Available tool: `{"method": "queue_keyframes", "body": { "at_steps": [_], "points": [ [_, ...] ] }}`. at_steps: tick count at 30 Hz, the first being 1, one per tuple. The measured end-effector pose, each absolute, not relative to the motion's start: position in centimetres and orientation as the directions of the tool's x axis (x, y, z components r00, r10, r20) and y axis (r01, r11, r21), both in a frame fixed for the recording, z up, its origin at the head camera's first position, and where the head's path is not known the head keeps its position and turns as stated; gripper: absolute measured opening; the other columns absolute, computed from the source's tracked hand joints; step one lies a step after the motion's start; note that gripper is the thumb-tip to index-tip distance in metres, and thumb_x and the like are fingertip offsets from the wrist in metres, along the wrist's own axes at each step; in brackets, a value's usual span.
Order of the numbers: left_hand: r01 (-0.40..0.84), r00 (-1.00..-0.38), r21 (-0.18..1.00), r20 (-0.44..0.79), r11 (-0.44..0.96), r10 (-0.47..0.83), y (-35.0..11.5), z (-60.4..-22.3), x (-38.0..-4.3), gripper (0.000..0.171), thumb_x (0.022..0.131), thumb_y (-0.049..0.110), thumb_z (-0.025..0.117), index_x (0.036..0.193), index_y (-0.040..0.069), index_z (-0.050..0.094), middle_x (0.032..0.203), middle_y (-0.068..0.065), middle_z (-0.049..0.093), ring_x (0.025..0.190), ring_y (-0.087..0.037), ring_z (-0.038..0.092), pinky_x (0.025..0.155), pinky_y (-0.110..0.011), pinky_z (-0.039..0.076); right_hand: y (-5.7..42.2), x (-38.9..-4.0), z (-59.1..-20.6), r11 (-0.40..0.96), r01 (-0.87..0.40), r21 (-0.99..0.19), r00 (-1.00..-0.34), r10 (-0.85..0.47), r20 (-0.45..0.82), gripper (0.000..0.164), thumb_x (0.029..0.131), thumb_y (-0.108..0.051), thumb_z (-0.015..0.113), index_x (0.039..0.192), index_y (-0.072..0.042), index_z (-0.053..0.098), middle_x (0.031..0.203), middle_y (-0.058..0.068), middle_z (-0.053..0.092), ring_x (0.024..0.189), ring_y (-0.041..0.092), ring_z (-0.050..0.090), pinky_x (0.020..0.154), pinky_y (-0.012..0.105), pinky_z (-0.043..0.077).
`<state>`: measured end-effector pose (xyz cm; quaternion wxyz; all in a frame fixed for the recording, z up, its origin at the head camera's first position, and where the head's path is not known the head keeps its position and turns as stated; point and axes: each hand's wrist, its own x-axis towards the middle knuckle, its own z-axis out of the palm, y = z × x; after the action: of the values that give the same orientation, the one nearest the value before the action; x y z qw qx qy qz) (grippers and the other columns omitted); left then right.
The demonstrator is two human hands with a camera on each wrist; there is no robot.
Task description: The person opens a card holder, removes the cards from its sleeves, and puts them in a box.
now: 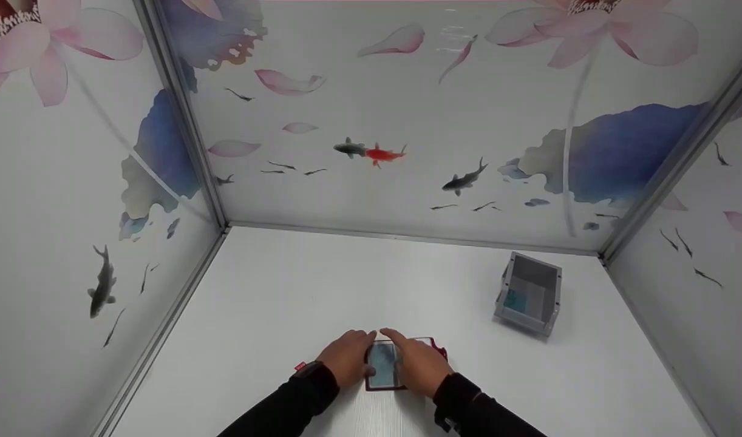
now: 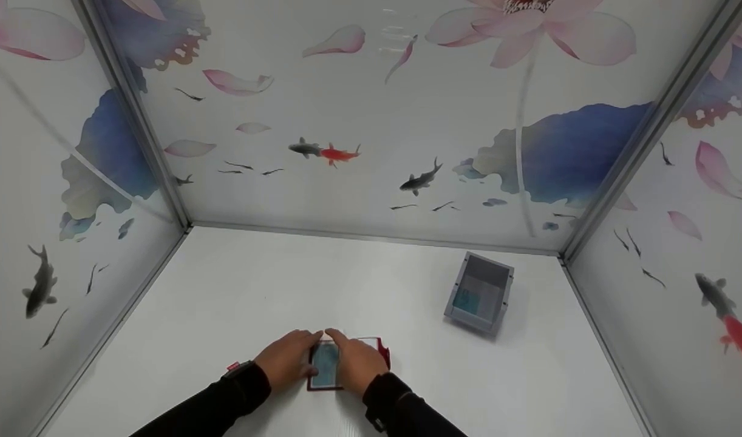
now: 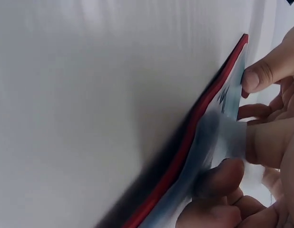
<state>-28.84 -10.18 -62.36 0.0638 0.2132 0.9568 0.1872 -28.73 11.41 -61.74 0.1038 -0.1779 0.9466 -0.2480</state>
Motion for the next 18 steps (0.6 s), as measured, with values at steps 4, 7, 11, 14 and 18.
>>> {"method": "queue_keyframes", "body": {
  "at_steps": [4,7,11,14,18],
  "points": [
    [0.368,-0.907,0.397,-0.046,0.841,0.418,-10.1,-62.4,-28.7,0.071,0.098,0.027,0.092,0.16,0.004,0.063,0.142,-0.012,0.076,0.133,-0.027,0.07,0.117,-0.043,0.057,12.2,-28.9,-61.8,0.821,-0.237,-0.52,-0.932,-0.343,-0.117,0.046,0.104,-0.011,0.079,0.148,-0.017,0.067,0.122,0.01,0.082,0.088,0.018,0.065,0.086,0.047,0.061],
    [0.359,-0.91,0.403,-0.05,0.842,0.412,-10.1,-62.5,-28.7,0.07,0.099,0.027,0.091,0.159,0.004,0.064,0.145,-0.012,0.075,0.137,-0.029,0.069,0.12,-0.044,0.055,12.8,-29.1,-61.7,0.825,-0.21,-0.525,-0.946,-0.308,-0.104,0.023,0.108,-0.028,0.077,0.126,-0.014,0.075,0.112,0.006,0.082,0.087,0.016,0.065,0.084,0.047,0.06],
    [0.366,-0.909,0.39,-0.044,0.845,0.414,-10.0,-62.7,-28.8,0.068,0.099,0.027,0.091,0.158,0.004,0.065,0.147,-0.013,0.075,0.139,-0.03,0.069,0.121,-0.045,0.054,13.4,-29.2,-61.6,0.839,-0.187,-0.511,-0.966,-0.253,-0.062,0.032,0.114,-0.044,0.068,0.104,-0.015,0.078,0.094,-0.001,0.078,0.081,0.014,0.063,0.078,0.044,0.056],
    [0.381,-0.906,0.374,-0.031,0.846,0.422,-10.0,-62.9,-28.8,0.065,0.099,0.027,0.091,0.155,0.004,0.068,0.145,-0.012,0.076,0.137,-0.029,0.069,0.12,-0.044,0.055,13.6,-29.1,-61.5,0.858,-0.163,-0.488,-0.977,-0.211,-0.043,0.028,0.11,-0.036,0.073,0.094,-0.014,0.078,0.089,-0.001,0.071,0.077,0.015,0.059,0.074,0.04,0.054],
    [0.398,-0.902,0.354,-0.016,0.846,0.431,-10.0,-62.9,-28.7,0.061,0.099,0.027,0.091,0.151,0.005,0.07,0.138,-0.01,0.077,0.13,-0.026,0.071,0.116,-0.042,0.057,13.7,-28.9,-61.3,0.881,-0.174,-0.44,-0.98,-0.198,-0.01,0.012,0.096,-0.019,0.085,0.088,-0.013,0.078,0.094,0.003,0.064,0.077,0.016,0.058,0.073,0.039,0.056]
  ]
}}
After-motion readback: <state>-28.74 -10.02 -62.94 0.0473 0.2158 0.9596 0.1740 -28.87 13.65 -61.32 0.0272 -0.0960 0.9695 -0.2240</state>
